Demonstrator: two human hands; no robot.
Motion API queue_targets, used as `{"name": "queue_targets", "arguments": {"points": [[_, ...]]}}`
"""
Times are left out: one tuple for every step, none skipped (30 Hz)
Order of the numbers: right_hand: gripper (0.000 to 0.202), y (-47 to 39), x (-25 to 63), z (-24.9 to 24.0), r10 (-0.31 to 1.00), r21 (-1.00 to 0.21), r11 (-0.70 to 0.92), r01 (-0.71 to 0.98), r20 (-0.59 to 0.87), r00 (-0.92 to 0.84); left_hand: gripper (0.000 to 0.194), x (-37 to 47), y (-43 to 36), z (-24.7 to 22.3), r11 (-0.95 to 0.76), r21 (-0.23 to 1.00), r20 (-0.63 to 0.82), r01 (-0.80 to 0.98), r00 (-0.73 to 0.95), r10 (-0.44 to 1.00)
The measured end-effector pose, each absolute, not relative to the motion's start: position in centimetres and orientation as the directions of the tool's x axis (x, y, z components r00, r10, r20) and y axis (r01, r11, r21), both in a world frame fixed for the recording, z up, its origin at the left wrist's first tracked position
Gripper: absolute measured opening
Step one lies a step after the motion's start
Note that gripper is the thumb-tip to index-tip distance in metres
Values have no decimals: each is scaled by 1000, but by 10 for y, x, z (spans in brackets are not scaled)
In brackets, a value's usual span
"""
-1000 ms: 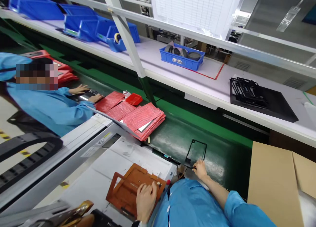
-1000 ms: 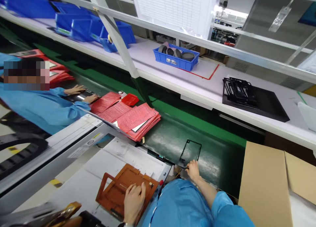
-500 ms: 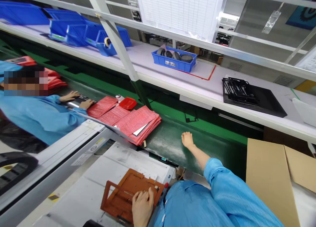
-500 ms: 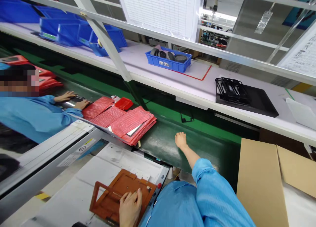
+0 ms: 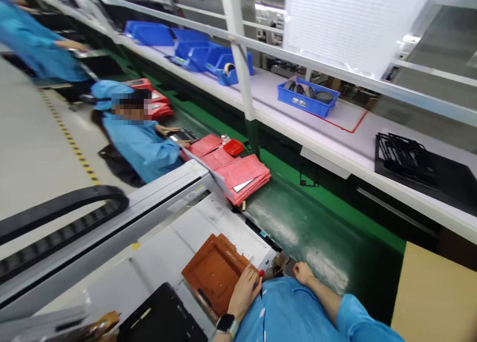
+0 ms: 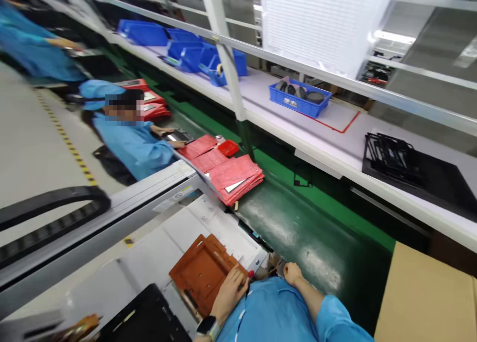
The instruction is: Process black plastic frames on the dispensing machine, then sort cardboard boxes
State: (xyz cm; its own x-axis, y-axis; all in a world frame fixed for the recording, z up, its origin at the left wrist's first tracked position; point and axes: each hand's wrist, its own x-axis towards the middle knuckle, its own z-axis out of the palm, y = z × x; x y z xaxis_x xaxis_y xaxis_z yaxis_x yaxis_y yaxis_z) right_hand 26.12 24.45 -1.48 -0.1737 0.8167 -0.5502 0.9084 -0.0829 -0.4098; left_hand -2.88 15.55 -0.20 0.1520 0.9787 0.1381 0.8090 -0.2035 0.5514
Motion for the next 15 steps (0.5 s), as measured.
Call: {"name": "queue_targets", "arguments": {"points": [[11,245,263,-16,807,-421,-92,902,-562,-180,22,-28,161,-8,-196,553,98,810,170,980],[10,245,263,-18,799,-436,-99,895,-571,-190,21,-27,166,-14,-184,550,58,815,182,981],[9,244,262,-20,794,-451,-104,886,-574,-200,20,-26,169,-18,-167,544,23,822,184,983],[9,242,261,-22,791,-469,-106,877,-574,-212,20,-25,172,-21,-144,539,-7,830,175,985],[9,240,260,-23,794,-489,-105,866,-565,-223,21,-23,172,-24,-119,533,-32,837,160,987],[9,238,260,-25,798,-508,-103,855,-556,-233,23,-20,170,-26,-92,530,-57,843,144,988],[10,237,260,-26,802,-524,-101,845,-546,-242,25,-17,165,-29,-64,526,-90,848,130,987],[11,237,260,-28,805,-537,-101,837,-539,-249,28,-14,159,-32,-30,523,-138,852,119,983],[12,237,261,-30,806,-547,-100,831,-534,-255,31,-11,151,-36,23,523,-211,852,104,972],[13,238,262,-32,806,-556,-97,826,-531,-262,34,-8,141,-41,94,523,-300,847,79,951],[14,239,263,-35,803,-561,-93,823,-531,-271,36,-6,131,-46,180,521,-388,835,44,920],[14,240,265,-38,797,-563,-86,822,-534,-282,37,-5,121,-52,269,516,-467,813,3,884],[14,241,266,-41,792,-563,-75,823,-535,-294,36,-5,111,-59,353,509,-525,785,-42,850],[14,242,267,-45,783,-560,-61,826,-540,-309,35,-6,101,-65,423,504,-562,753,-86,823],[15,243,268,-49,773,-556,-42,830,-544,-326,34,-8,92,-71,478,500,-579,722,-131,805]]}}
